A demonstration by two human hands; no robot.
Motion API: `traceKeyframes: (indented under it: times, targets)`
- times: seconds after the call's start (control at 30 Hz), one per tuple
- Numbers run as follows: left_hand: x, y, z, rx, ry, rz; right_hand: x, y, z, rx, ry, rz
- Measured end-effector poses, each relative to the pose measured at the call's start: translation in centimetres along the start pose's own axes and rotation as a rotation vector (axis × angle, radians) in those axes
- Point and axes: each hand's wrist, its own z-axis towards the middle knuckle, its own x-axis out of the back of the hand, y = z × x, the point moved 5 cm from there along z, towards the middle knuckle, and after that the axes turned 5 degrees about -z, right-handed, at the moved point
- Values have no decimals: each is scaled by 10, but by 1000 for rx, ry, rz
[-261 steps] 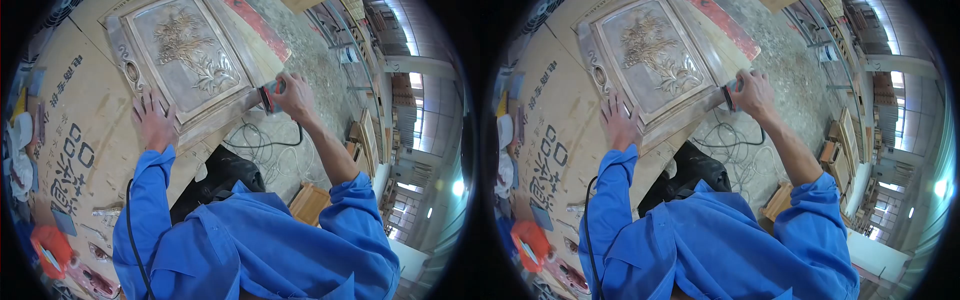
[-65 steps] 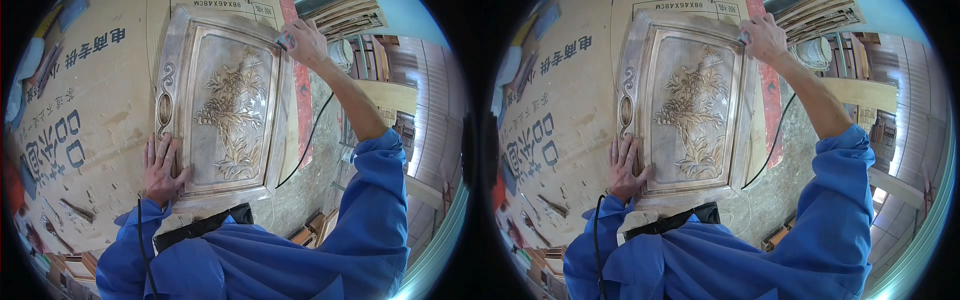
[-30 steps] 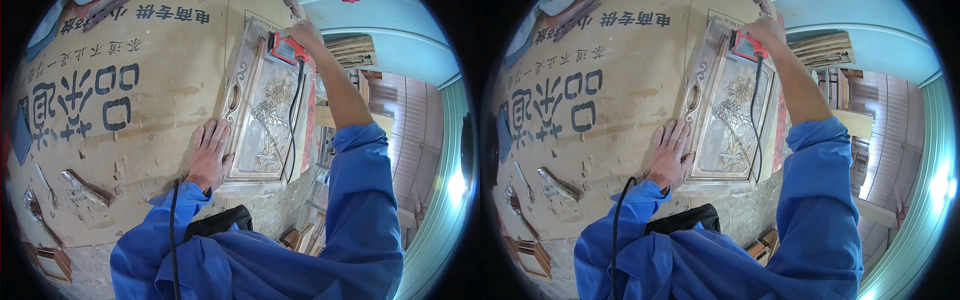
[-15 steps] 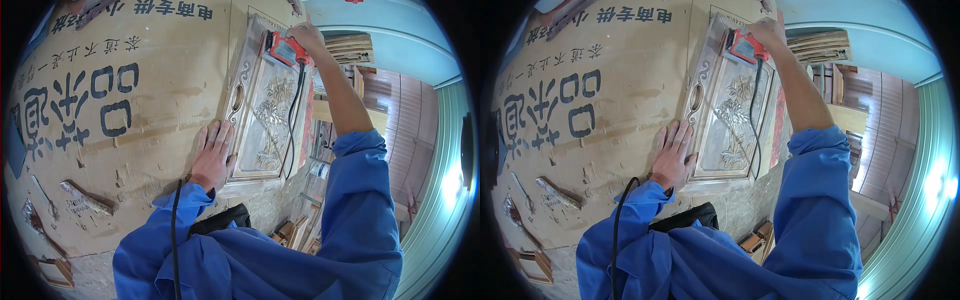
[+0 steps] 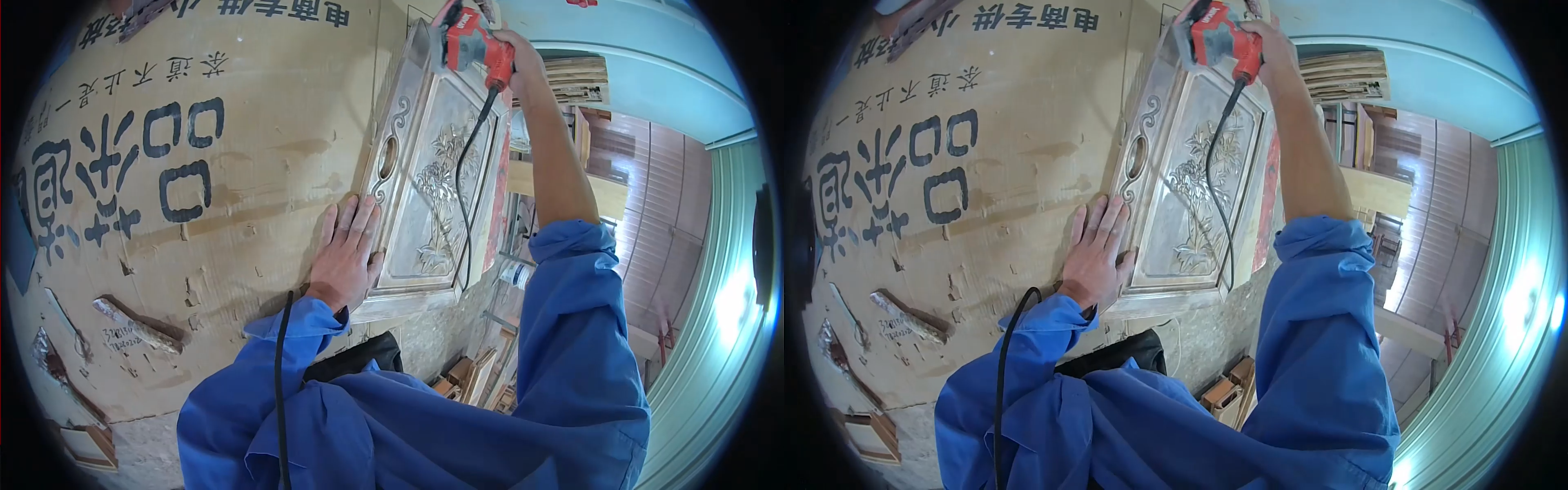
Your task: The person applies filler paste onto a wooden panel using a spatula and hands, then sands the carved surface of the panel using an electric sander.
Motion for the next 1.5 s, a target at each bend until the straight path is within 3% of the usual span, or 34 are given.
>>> traceKeyframes:
  times: [0.5, 1.03, 1.2, 1.27, 1.5]
  targets:
    - [7, 4, 5, 39, 32, -12, -7, 38, 33, -14, -96, 280]
    - [3, 5, 6, 21, 72, 53, -20, 49, 45, 8, -187, 377]
    - [3, 1, 2, 47, 109, 31, -22, 39, 2, 86, -239, 325]
    - [3, 0, 4, 53, 123, 51, -15, 28, -39, 124, -222, 170]
    - [20, -16, 5, -43, 24, 130, 5, 33, -163, 118, -310, 332]
